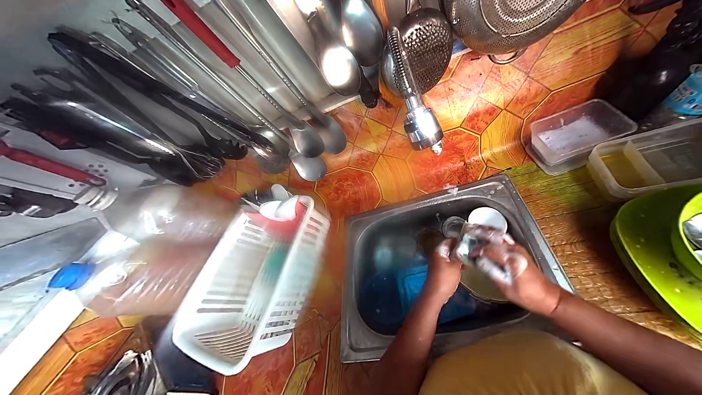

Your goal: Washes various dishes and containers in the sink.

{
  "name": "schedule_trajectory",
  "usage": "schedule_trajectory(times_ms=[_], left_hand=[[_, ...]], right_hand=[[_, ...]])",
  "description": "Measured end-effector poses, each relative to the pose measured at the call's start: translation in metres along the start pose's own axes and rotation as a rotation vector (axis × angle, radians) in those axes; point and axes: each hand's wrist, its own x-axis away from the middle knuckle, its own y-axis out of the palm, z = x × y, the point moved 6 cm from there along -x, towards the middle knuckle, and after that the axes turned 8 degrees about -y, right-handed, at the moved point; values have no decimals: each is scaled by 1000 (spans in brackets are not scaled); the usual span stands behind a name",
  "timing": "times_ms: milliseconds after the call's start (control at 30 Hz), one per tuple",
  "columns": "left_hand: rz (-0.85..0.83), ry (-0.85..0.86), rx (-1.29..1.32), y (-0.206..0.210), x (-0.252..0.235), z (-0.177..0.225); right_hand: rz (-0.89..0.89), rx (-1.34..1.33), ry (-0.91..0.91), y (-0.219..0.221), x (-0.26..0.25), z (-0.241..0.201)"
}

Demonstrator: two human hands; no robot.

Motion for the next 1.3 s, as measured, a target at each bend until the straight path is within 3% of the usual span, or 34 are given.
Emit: schedule_trajectory(times_ms=[67,100,167,267,333,433,567,667,767,867,1000,1067,1167,1200,1300], left_hand=[[33,81,27,-3,5,6],[50,115,10,-4,7,8],[74,141,-57,-8,13,12],[97,138,-4,-18,19,13],[136,60,204,-24,20,7],[177,-113,689,-26,21,4],[243,-297,1039,-12,23,-3],[288,-342,1133,-3,28,5],[247,-258,1037,1,28,10],[241,-172,735,3,28,9],[213,-164,610,2,32,5],[181,-209,643,1,34,7],[120,-234,684,0,37,6],[103,-235,697,0,38,7],[104,-244,721,-6,33,6]], right_hand=[[-21,252,-173,21,6,-9],[-2,283,-173,25,6,-6],[27,170,36,21,-3,8],[-15,-313,538,8,-28,35],[-4,-716,802,10,-32,50],[222,-1115,917,21,-27,47],[501,-939,747,32,-26,36],[493,-511,329,28,-28,33],[426,-111,58,29,-35,20],[286,235,-119,43,-35,11],[174,374,-213,40,-43,1],[187,205,-41,28,-48,14],[40,-307,633,10,-58,45],[15,-408,776,10,-55,54],[18,-512,922,14,-44,63]])
